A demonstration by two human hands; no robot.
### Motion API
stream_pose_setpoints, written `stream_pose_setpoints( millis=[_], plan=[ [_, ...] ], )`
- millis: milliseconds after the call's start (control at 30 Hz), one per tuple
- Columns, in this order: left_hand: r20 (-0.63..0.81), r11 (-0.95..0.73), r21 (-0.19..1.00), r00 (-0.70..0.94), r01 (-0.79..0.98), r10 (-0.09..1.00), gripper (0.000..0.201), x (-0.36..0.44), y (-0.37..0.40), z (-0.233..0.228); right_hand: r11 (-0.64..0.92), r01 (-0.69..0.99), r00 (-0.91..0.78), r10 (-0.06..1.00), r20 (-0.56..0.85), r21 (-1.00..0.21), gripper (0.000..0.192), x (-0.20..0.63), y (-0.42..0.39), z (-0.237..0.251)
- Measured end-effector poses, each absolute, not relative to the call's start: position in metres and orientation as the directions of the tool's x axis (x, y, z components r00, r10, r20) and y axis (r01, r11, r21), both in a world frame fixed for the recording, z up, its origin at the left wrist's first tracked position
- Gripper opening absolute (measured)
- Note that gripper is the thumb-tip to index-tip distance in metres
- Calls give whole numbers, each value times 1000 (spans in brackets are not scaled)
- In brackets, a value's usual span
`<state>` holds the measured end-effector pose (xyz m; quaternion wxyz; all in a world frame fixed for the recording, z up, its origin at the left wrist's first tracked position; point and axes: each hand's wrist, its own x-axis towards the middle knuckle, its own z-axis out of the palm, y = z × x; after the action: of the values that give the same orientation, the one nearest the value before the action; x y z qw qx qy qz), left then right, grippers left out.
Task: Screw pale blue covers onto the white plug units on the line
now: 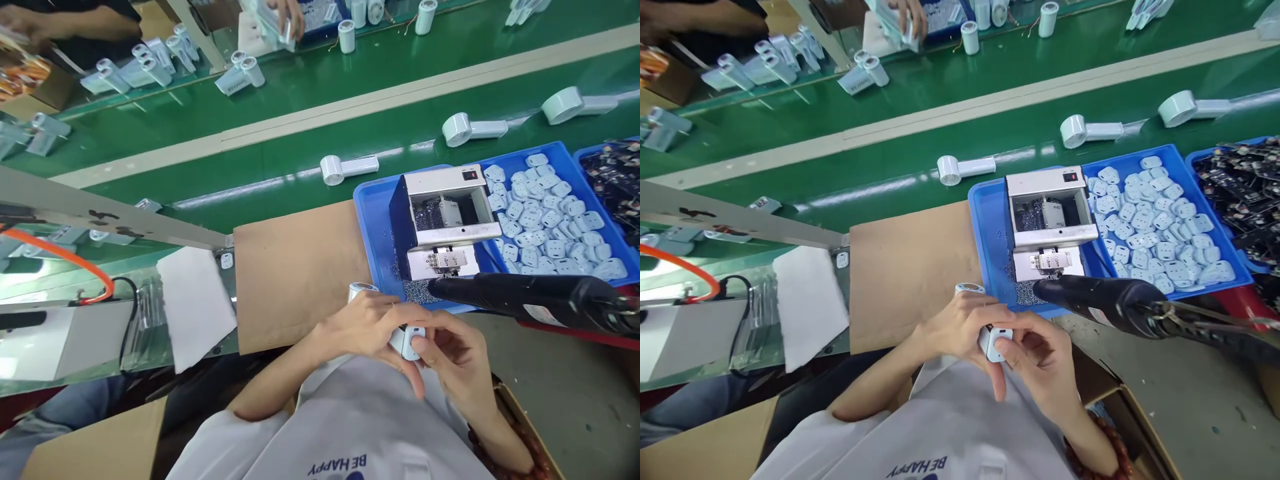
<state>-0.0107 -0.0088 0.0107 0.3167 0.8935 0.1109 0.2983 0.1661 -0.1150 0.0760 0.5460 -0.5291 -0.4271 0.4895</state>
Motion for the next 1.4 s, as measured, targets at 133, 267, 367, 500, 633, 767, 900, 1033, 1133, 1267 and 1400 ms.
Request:
stream_pose_setpoints(
  millis=[133, 267, 367, 500, 633, 767, 900, 1033, 1133, 1267, 1400],
  plan=[
    [517, -810, 586, 758, 26, 398, 87, -1, -10, 18, -40, -48, 234, 971, -50, -998, 30, 165, -117, 75],
    [498, -772, 635, 752, 23, 431, 91, 6, -13, 17, -5, 3, 266, 964, -4, -1000, 25, 169, -115, 78],
    [522, -778, 627, 727, 26, 445, 88, 9, -16, 15, -18, 39, 252, 968, -7, -999, 21, 170, -117, 79],
    [519, -827, 559, 753, 59, 405, 86, 10, -18, 15, -49, 79, 254, 967, -28, -996, 28, 171, -119, 78],
    [573, -893, 435, 730, 113, 372, 80, 8, -16, 18, -65, 149, 203, 979, -34, -987, 35, 174, -119, 77],
    [629, -935, 331, 709, 126, 319, 52, 5, -13, 23, 40, 298, 154, 984, 89, -954, 18, 177, -115, 77],
    [604, -905, 343, 679, 250, 417, 44, 5, -13, 24, 184, 457, 112, 959, 262, -870, 32, 179, -110, 74],
    [638, -913, 342, 658, 223, 400, 47, 5, -13, 24, 263, 527, 70, 934, 350, -808, 15, 181, -109, 73],
    [600, -910, 345, 692, 229, 401, 57, 1, -12, 24, 280, 532, 23, 939, 344, -799, 9, 183, -109, 75],
    [481, -868, 403, 740, 289, 470, 69, -4, -13, 18, 230, 500, 34, 958, 284, -835, 11, 181, -107, 73],
    [502, -860, 415, 714, 296, 488, 67, -3, -16, 14, 143, 435, 122, 969, 216, -889, 18, 174, -106, 70]
  ],
)
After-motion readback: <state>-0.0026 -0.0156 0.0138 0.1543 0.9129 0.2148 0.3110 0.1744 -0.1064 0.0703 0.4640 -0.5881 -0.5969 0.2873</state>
